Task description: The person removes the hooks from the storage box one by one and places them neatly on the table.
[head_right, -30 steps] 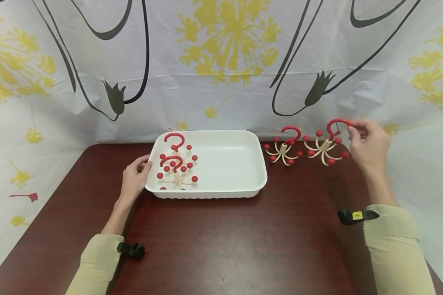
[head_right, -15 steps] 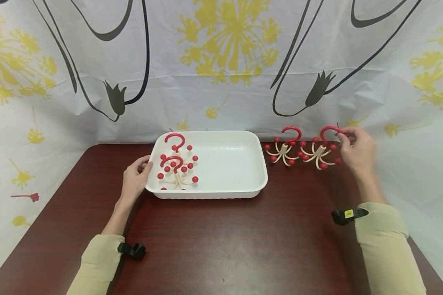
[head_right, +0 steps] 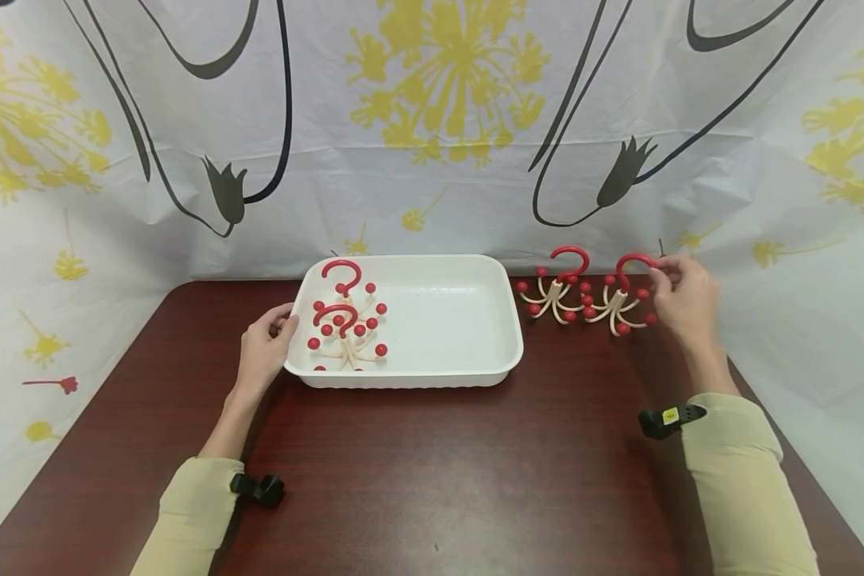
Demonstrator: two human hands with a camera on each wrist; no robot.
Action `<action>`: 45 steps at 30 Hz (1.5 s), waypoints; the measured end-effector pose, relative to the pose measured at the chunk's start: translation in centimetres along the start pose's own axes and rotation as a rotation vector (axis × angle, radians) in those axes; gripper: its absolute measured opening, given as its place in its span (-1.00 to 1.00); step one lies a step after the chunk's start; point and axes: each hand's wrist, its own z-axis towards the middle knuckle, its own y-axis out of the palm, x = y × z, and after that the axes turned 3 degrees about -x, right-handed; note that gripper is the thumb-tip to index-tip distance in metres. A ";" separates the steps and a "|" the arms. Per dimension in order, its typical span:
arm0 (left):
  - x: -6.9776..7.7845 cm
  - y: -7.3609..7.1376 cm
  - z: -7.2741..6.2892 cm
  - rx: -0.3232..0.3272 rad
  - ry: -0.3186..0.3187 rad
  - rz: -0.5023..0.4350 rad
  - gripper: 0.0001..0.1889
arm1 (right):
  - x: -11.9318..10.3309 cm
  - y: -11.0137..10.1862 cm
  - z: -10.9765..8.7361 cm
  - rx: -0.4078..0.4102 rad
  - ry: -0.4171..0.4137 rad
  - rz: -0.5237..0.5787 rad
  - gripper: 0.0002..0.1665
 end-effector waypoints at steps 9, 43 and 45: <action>0.1 -0.1 -0.1 -0.004 0.005 -0.009 -0.57 | -0.5 -0.6 0.0 -0.085 0.023 -0.022 -0.70; -0.3 0.1 -0.1 -0.005 0.004 -0.018 -0.58 | -7.1 -1.1 0.7 -0.068 -0.105 0.107 -0.69; -0.3 0.0 -0.1 -0.006 0.008 -0.017 -0.57 | -7.9 -0.8 0.6 -0.064 -0.127 0.127 -0.70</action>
